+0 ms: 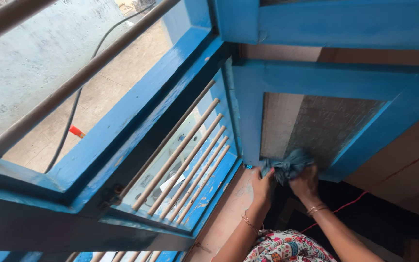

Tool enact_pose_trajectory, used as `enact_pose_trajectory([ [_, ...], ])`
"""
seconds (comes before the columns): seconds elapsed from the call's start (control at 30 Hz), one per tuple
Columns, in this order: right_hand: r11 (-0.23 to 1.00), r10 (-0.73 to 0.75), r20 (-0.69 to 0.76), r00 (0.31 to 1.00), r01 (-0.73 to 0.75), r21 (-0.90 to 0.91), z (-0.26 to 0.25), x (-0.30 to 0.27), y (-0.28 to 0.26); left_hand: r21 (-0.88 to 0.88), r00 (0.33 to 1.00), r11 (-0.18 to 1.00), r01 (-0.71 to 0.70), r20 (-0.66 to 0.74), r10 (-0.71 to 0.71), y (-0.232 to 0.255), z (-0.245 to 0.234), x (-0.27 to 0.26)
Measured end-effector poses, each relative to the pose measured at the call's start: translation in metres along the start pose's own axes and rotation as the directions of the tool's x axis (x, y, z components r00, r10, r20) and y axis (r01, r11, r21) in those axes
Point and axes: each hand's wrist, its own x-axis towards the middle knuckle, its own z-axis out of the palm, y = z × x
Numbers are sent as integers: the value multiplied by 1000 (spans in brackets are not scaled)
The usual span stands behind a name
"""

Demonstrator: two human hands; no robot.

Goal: The person wipes the blue metal window frame and the textured glass pane with a cloth. They clean the horizontal bars and the surrounding frame, moving the cloth across different sections of the window.

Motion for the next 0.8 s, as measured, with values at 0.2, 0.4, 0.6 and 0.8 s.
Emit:
enact_pose_trajectory([
  [0.2, 879, -47, -359, 932, -132, -458, -102, 116, 23, 281, 662, 648, -708, -54, 747, 156, 76, -26],
  [0.4, 955, 178, -432, 884, -261, -141, -158, 154, 49, 477, 62, -122, -870, 351, 934, 225, 121, -2],
  [0.6, 954, 234, -347, 908, -284, -100, -136, 117, 104, 531, 46, -223, -818, 447, 894, 190, 159, 29],
  [0.8, 933, 256, -275, 927, -311, -180, -81, 58, 121, 515, 185, -61, -855, 413, 892, 143, 167, 27],
])
